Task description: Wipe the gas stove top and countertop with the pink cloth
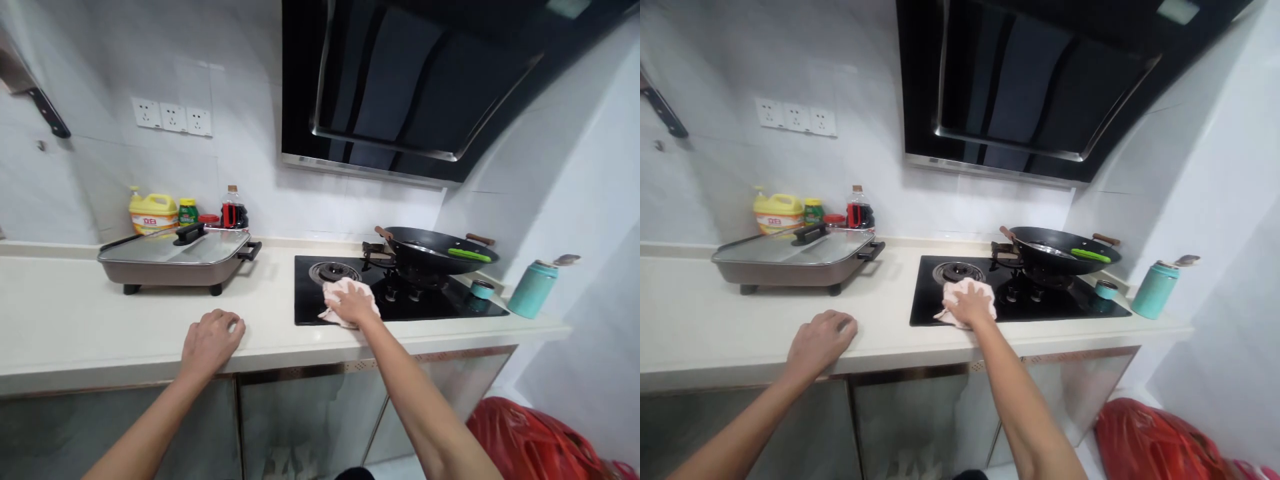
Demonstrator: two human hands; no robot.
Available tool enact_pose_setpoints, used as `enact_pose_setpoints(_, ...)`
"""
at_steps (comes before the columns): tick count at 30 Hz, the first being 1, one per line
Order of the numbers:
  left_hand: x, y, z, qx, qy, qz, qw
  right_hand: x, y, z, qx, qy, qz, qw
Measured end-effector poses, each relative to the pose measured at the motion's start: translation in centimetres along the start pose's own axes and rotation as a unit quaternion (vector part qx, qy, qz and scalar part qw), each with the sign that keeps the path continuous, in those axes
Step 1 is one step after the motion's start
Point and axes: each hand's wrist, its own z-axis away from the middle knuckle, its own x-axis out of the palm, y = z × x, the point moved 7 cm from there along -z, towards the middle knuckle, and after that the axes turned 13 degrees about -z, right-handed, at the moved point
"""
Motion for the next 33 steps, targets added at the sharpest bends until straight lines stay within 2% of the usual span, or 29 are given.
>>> enact_pose_setpoints(4,-0.2,0.1,0.0,0.007,-0.012,0.002,1.0,2.3,-6.1,4.2,-0.115,0.007,-0.004,0.993)
enact_pose_setpoints(7,-0.4,0.1,-0.1,0.005,-0.016,0.006,1.0,3.6,-9.7,6.9,-0.215,0.032,0.002,0.976)
enact_pose_setpoints(10,-0.5,0.0,-0.1,0.007,-0.018,0.002,1.0,3.9,-11.2,8.7,-0.279,0.061,0.012,0.958)
enact_pose_setpoints(13,-0.4,-0.1,-0.2,0.015,-0.007,-0.005,1.0,3.4,-10.4,9.8,-0.31,0.085,0.015,0.947)
enact_pose_setpoints(16,-0.2,-0.3,-0.2,0.018,-0.002,-0.006,1.0,2.3,-7.7,10.4,-0.304,0.098,0.005,0.947)
enact_pose_setpoints(19,0.1,-0.3,-0.3,0.016,-0.008,-0.006,1.0,0.6,-3.4,10.5,-0.262,0.102,-0.015,0.96)
enact_pose_setpoints(25,0.1,-0.1,-0.3,0.01,-0.01,-0.012,1.0,-3.2,7.3,10.5,-0.103,0.113,0.027,0.988)
enact_pose_setpoints(30,0.1,-0.1,-0.1,0.007,-0.005,-0.001,1.0,-6.3,15.7,11.8,-0.067,0.141,-0.005,0.988)
enact_pose_setpoints(33,0.2,-0.1,0.0,0.01,0.001,0.008,1.0,-8.8,22.0,12.4,-0.011,0.182,0.032,0.983)
